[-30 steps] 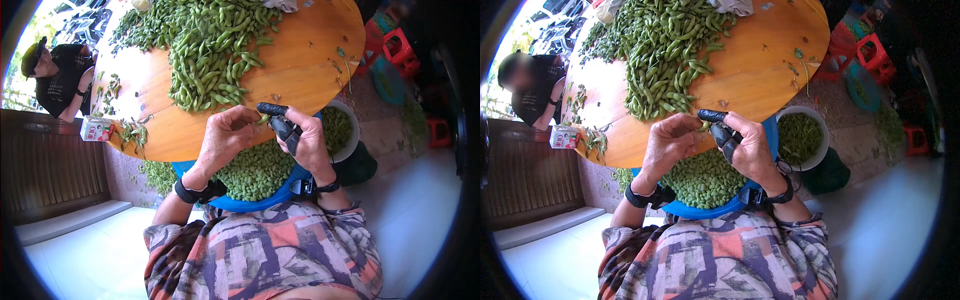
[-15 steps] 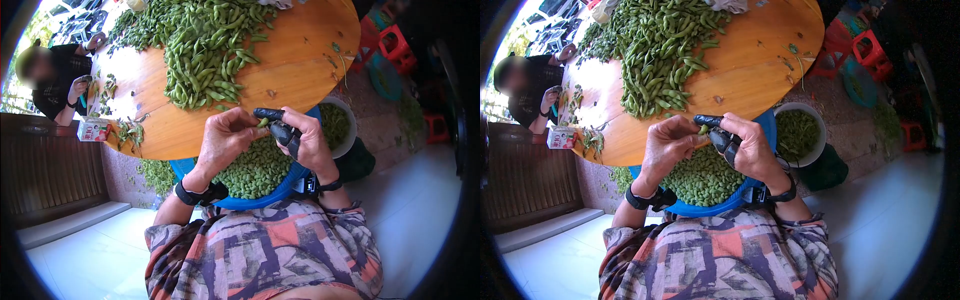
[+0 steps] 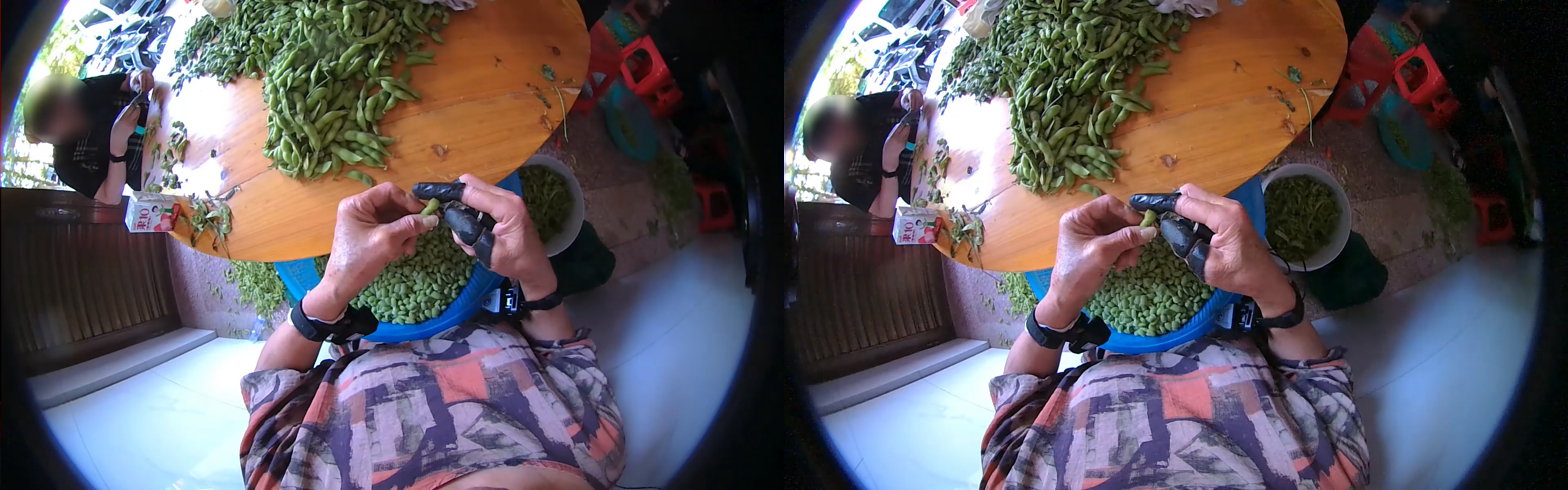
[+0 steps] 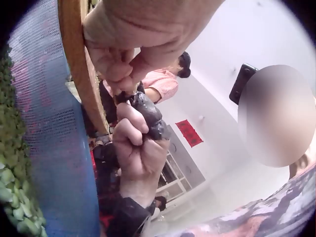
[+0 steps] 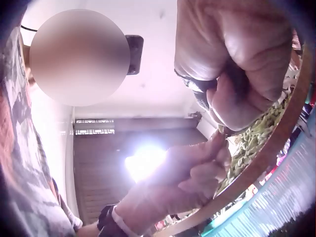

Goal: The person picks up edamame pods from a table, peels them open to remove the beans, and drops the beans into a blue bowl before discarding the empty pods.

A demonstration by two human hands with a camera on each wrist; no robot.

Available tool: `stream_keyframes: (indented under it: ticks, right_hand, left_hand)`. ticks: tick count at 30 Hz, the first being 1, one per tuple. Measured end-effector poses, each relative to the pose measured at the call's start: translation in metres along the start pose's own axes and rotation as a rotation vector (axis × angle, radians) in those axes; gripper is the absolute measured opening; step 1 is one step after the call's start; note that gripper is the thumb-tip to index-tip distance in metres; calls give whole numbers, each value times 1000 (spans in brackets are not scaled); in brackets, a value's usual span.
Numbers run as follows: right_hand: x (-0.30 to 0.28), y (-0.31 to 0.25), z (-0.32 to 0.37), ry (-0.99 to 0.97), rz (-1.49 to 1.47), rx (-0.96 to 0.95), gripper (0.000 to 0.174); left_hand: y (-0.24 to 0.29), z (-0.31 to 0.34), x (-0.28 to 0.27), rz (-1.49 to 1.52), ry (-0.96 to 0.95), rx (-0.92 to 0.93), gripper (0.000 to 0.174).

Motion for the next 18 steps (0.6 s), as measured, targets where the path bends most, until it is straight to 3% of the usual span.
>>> stream_keyframes:
  ticks: [5,7,12,14,15,18]
  right_hand:
    - [0,2,-2,-9,-74,-6,25]
    - [10,16,2,-64,-673,225,27]
    - [15,18,3,-72,-918,252,25]
    - [5,2,-1,-16,-240,178,20]
    - [8,0,-2,-18,-240,177,20]
    - [8,-15,-1,32,142,-44,25]
  left_hand:
    - [0,2,-3,-26,-11,-36,13]
    - [-2,3,6,215,-218,-118,12]
    - [-14,6,14,452,-336,-214,11]
    - [-8,6,9,189,-143,3,11]
    - [-8,7,10,190,-142,4,11]
    - [-6,9,8,94,-74,34,9]
Point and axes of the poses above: each hand's wrist, its own z-axis away from the middle knuckle, its own x-axis out of the palm, y = z × x, the point moved 6 cm from there along -z, towards the middle knuckle, and after that the axes turned 7 degrees about -x, right-handed, at the moved point
